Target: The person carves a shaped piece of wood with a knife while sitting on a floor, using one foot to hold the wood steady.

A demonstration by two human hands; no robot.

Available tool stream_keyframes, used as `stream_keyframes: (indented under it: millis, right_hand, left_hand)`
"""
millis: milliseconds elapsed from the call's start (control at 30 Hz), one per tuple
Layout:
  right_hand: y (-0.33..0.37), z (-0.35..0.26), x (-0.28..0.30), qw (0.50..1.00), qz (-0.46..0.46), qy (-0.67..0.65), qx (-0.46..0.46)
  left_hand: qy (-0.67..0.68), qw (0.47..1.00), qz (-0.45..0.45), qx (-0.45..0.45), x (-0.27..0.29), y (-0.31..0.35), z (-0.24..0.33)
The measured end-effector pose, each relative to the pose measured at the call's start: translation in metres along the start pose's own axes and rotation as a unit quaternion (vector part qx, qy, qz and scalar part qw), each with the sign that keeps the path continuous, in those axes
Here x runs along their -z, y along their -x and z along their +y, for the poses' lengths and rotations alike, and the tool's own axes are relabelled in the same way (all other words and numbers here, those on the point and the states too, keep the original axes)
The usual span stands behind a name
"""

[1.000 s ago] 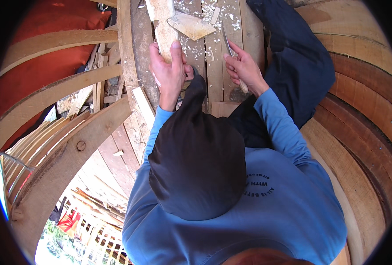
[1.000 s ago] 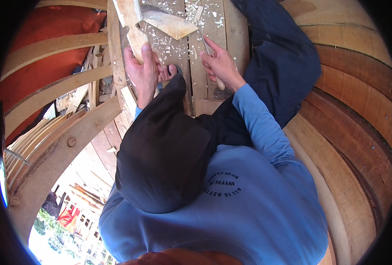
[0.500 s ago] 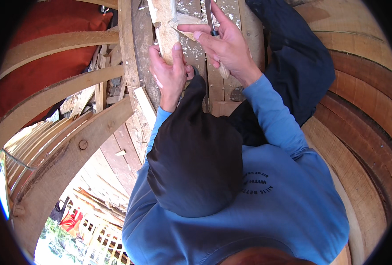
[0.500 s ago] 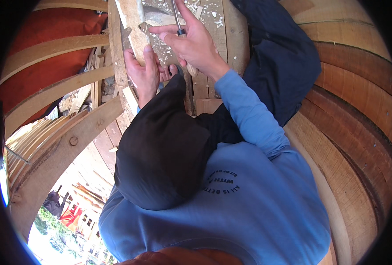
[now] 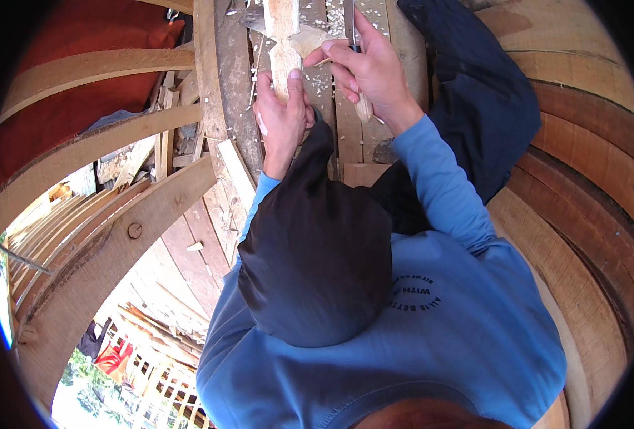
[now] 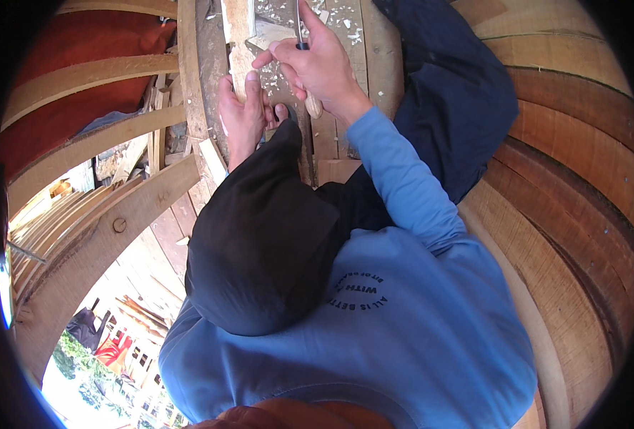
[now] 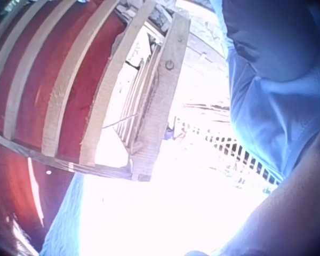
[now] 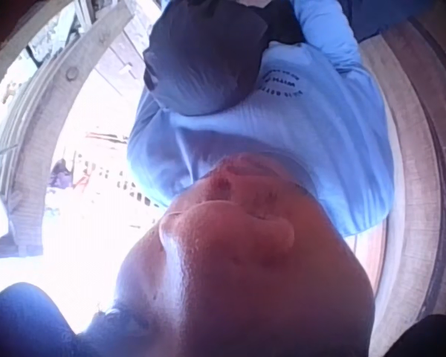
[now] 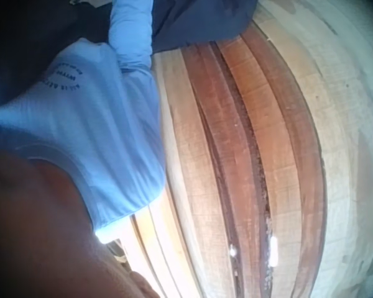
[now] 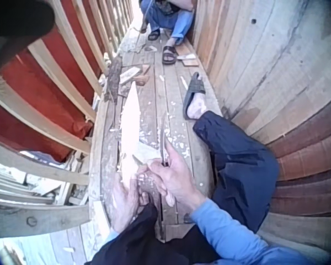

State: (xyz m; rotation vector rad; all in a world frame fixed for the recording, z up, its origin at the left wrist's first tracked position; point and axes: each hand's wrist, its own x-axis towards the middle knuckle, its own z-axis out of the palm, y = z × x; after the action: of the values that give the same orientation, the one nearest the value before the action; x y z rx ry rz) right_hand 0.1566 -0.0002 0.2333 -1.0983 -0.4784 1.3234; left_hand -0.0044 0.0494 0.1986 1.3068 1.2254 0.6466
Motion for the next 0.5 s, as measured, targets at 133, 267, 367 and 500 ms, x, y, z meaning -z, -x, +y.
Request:
stream_keyframes:
  millis: [133,267,367,500]
  right_hand:
    - [0.002,0.014,0.015,0.995,0.054,0.078,0.010]
    - [0.012,0.021,0.028,0.988,0.050,0.118,-0.082]
    - [0.021,0.019,0.043,0.980,-0.019,0.155,-0.122]
    - [0.031,0.007,0.053,0.970,-0.055,0.198,-0.132]
  left_hand:
    - [0.084,0.996,-0.024,0.014,0.001,-0.004,0.000]
    - [0.179,0.982,-0.040,0.042,0.006,-0.007,-0.003]
    - [0.197,0.976,-0.078,0.045,0.014,-0.009,-0.004]
    - [0.175,0.972,-0.153,0.046,0.033,-0.018,0.000]
